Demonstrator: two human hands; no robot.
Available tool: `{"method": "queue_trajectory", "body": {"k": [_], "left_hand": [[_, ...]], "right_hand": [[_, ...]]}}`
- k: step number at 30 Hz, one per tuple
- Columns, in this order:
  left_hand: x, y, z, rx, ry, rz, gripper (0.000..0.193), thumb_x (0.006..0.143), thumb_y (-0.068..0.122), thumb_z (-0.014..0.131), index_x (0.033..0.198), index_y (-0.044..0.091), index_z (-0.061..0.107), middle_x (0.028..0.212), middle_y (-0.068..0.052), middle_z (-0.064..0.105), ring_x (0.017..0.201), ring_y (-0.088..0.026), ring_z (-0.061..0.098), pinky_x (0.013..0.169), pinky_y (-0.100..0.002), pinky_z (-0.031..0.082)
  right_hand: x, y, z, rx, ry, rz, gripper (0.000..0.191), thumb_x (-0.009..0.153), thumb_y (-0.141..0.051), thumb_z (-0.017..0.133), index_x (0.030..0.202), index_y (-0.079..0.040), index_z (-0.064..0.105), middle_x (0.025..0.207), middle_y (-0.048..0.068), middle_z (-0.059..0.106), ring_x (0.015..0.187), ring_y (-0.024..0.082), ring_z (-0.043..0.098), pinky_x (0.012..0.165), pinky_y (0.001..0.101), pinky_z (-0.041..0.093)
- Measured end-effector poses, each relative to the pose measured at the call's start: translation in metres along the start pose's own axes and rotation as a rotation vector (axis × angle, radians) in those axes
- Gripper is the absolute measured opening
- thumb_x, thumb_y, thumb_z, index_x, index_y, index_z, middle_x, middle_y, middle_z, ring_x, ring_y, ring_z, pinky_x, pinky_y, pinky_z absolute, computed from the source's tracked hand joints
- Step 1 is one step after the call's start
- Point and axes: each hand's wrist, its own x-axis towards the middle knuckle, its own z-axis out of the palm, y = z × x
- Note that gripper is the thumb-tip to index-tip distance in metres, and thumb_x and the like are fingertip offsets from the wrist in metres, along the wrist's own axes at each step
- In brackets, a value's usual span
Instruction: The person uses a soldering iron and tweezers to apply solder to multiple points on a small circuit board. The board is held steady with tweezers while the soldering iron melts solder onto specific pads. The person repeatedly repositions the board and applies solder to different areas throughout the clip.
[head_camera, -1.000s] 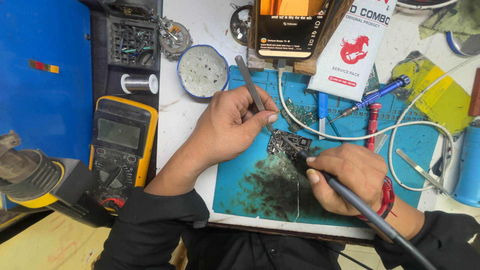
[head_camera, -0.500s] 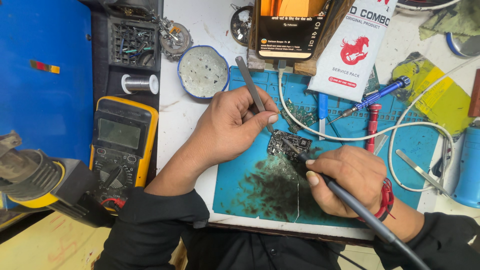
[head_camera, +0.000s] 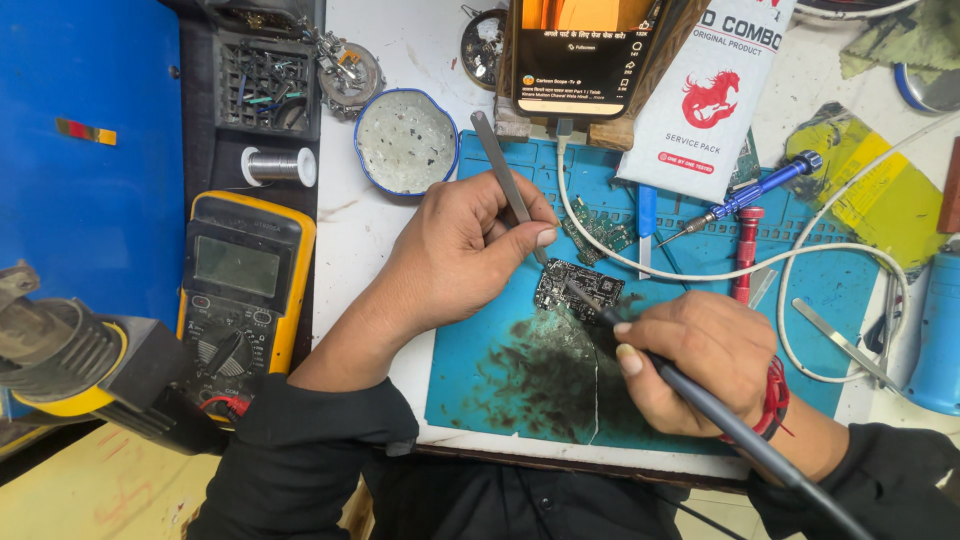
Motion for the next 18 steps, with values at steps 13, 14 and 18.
{"method": "queue_trajectory", "body": {"k": [13, 14, 18], "left_hand": [[-0.0006, -0.0019, 0.0002, -0.016, -0.009, 0.012, 0.007, 0.092, 0.013, 0.074, 0.095, 0.008, 0.071, 0.063, 0.006, 0.062, 0.05, 0.0, 0.047, 0.045, -0.022, 0.034], [-0.0006, -0.0017, 0.0002, -0.014, -0.009, 0.015, 0.007, 0.092, 0.013, 0.074, 0.095, 0.008, 0.071, 0.063, 0.006, 0.063, 0.05, 0.0, 0.047, 0.045, -0.022, 0.034], [-0.0004, -0.0009, 0.0004, 0.0, -0.008, 0.018, 0.007, 0.092, 0.014, 0.075, 0.095, 0.008, 0.072, 0.063, 0.006, 0.063, 0.05, 0.0, 0.048, 0.045, -0.022, 0.034]], "right_hand": [[-0.0005, 0.0019, 0.0057, 0.02, -0.015, -0.037, 0.017, 0.078, -0.009, 0.075, 0.093, -0.005, 0.069, 0.076, 0.008, 0.067, 0.061, 0.023, 0.064, 0.055, 0.034, 0.048], [-0.0005, 0.0018, 0.0056, 0.016, -0.014, -0.034, 0.017, 0.078, -0.009, 0.075, 0.093, -0.004, 0.069, 0.076, 0.008, 0.067, 0.061, 0.023, 0.064, 0.055, 0.0341, 0.048], [0.0001, 0.0015, 0.0055, 0.008, -0.014, -0.028, 0.017, 0.078, -0.009, 0.075, 0.093, -0.004, 0.069, 0.075, 0.008, 0.067, 0.061, 0.023, 0.064, 0.054, 0.0342, 0.047]]}}
